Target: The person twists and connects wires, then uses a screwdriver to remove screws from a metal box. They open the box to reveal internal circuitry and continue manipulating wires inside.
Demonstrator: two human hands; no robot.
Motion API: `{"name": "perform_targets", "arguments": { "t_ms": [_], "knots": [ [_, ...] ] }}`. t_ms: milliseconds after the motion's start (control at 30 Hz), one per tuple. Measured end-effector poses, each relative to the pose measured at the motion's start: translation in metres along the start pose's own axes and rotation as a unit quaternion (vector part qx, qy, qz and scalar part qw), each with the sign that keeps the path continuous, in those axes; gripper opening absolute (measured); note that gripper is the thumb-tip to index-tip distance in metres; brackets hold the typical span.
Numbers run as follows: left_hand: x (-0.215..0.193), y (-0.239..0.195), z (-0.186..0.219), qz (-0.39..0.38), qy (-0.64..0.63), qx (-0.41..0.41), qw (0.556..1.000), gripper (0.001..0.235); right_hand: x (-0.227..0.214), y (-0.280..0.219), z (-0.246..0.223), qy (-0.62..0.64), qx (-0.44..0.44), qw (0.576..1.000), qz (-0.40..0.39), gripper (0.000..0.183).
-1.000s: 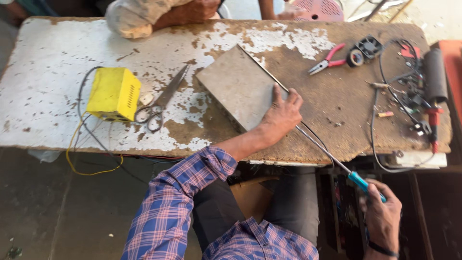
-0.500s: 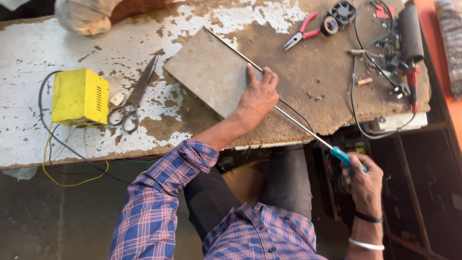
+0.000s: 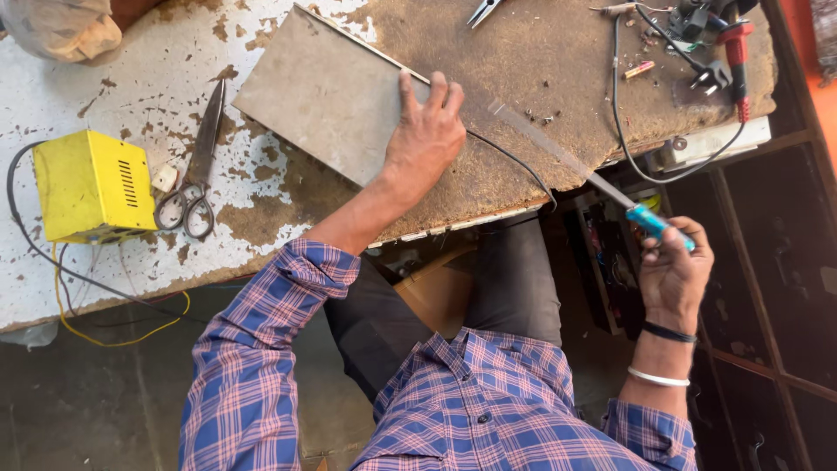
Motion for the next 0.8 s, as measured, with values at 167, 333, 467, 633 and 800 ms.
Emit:
{"name": "perform_targets", "arguments": {
  "t_ms": [167,333,467,633,800],
  "knots": [
    [-0.006,0.001,0.009,0.037,0.073,0.014,0.997,0.014,0.009,0.029,-0.005,0.062,-0.066,0.993,0.07,0.014],
    [-0.013,0.049,0.019,0.186,-0.149,-0.001,0.971,0.009,0.031,0.066,-0.007,-0.152,-0.176,0.968,0.097,0.018],
    [0.019,0.12,0.035,0.139,-0.407,-0.137,0.892,0.012,0.056,0.076,-0.016,-0.37,-0.315,0.868,0.104,0.014],
    [0.054,0.143,0.062,0.158,-0.421,-0.161,0.879,0.01,0.071,0.082,-0.029,-0.528,-0.35,0.768,0.09,0.018],
    [-0.001,0.053,0.051,0.321,-0.446,-0.153,0.822,0.033,0.105,0.067,-0.06,-0.607,-0.466,0.641,0.06,0.024]
  ]
}}
Point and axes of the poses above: each hand's wrist, its own y-axis towards the middle knuckle, its own x-axis out of the palm, z = x × y, the point moved 5 cm from there along y, towards the middle knuckle, and after that the axes turned 8 degrees about -y, right-handed, at the moved point
